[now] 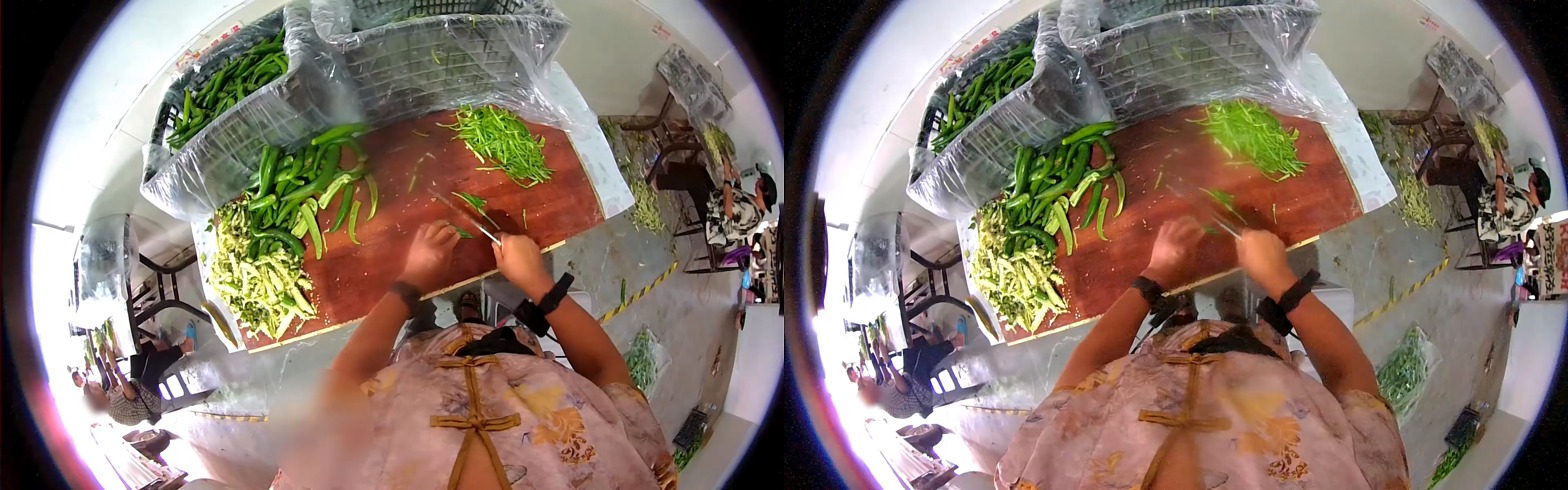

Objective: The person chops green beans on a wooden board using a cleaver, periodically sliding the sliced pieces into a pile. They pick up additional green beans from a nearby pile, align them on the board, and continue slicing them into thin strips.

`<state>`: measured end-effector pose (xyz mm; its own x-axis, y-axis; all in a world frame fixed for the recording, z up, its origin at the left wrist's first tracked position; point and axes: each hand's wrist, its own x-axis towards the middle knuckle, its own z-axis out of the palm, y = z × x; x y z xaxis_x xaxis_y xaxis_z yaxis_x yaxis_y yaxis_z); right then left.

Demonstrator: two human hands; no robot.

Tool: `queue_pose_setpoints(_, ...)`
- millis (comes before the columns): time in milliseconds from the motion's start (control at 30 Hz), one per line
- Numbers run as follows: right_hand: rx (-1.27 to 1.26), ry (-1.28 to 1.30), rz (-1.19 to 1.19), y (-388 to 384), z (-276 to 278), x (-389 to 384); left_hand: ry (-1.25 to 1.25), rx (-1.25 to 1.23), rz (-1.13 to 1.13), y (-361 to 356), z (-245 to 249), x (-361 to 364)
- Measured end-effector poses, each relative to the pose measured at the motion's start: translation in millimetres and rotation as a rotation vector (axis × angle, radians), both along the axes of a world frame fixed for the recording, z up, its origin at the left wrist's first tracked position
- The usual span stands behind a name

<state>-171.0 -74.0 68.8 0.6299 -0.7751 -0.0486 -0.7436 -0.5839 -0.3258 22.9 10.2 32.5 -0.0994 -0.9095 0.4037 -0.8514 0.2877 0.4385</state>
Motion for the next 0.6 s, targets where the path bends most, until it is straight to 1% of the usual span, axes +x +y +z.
queue_pose_setpoints(100,0.011,0.037,0.021,9.2,-1.2,-14.3,-0.059,-0.032,0.022,-0.3,-4.2,3.3)
queue_pose_setpoints(233,0.035,0.044,0.008,16.4,5.1,-20.6,-0.003,0.002,-0.004,-3.3,-11.5,0.6)
queue_pose_setpoints(300,0.023,0.064,0.023,17.4,3.8,-21.6,0.01,0.009,-0.051,-7.7,-11.7,-0.7)
queue_pose_setpoints(500,0.02,0.086,0.034,23.9,6.8,-21.1,-0.083,0.017,-0.04,-10.1,-15.8,-1.1)
queue_pose_setpoints(600,0.054,0.102,0.021,25.2,8.7,-19.4,-0.061,0.046,-0.046,-10.2,-13.4,-1.2)
